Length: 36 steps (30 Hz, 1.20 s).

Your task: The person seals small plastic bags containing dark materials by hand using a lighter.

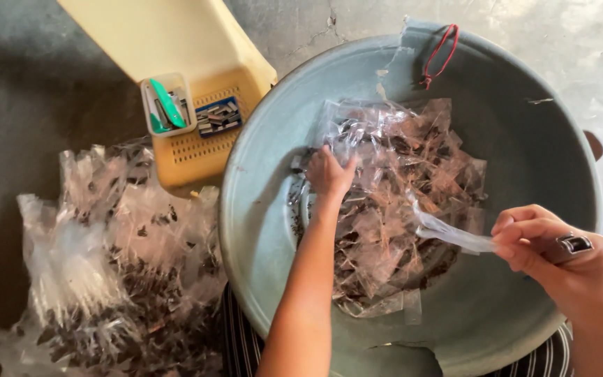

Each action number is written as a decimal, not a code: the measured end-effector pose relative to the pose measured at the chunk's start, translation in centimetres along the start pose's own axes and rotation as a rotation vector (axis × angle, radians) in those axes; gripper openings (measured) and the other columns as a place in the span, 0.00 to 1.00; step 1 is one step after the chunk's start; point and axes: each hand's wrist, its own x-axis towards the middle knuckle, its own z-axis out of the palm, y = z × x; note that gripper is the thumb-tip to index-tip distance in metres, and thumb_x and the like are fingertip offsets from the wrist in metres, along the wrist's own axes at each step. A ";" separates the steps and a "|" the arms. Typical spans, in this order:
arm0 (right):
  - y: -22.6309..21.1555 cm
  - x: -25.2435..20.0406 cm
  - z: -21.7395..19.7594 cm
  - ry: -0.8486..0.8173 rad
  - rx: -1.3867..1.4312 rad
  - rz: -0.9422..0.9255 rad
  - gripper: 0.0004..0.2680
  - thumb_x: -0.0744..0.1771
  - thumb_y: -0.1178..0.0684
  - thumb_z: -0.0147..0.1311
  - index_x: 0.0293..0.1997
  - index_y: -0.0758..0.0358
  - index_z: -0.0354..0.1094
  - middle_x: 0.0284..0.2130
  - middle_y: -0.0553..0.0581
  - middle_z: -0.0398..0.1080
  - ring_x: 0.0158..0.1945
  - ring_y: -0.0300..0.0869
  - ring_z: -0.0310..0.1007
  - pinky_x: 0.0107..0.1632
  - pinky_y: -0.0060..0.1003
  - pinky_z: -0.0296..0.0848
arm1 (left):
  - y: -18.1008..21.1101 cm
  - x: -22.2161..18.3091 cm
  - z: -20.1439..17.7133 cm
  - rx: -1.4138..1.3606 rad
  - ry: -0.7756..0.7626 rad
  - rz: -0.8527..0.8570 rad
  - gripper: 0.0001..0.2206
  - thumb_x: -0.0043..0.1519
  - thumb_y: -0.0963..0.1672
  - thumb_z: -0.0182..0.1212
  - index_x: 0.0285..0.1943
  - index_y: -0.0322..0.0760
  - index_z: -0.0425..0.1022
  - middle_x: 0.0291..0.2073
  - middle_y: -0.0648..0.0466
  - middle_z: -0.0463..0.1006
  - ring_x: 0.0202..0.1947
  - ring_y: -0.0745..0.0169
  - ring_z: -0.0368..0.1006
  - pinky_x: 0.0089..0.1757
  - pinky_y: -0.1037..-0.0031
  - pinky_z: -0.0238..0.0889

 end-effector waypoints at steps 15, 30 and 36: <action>-0.8 0.6 2.3 0.073 -0.092 0.057 0.03 0.65 0.62 0.63 0.39 0.69 0.76 0.33 0.56 0.77 0.26 0.38 0.66 0.32 0.28 0.65 | 1.4 -9.1 -10.0 -0.507 -0.372 0.020 0.09 0.61 0.45 0.62 0.47 0.39 0.76 0.37 0.57 0.77 0.27 0.73 0.68 0.26 0.84 0.62; -12.4 2.3 9.8 -0.195 -0.437 0.044 0.17 0.64 0.56 0.64 0.61 0.52 0.76 0.32 0.47 0.77 0.17 0.33 0.47 0.23 0.32 0.54 | 4.3 -20.6 -22.0 -0.464 -0.113 0.903 0.08 0.54 0.37 0.68 0.31 0.42 0.73 0.34 0.52 0.80 0.35 0.59 0.77 0.39 0.68 0.72; -13.5 1.9 10.4 -0.222 -0.434 0.070 0.03 0.66 0.59 0.62 0.40 0.58 0.80 0.21 0.50 0.72 0.17 0.34 0.54 0.23 0.30 0.55 | 3.1 -22.8 -24.5 -0.579 -0.051 1.084 0.10 0.60 0.47 0.64 0.29 0.43 0.71 0.26 0.60 0.76 0.28 0.70 0.73 0.40 0.74 0.72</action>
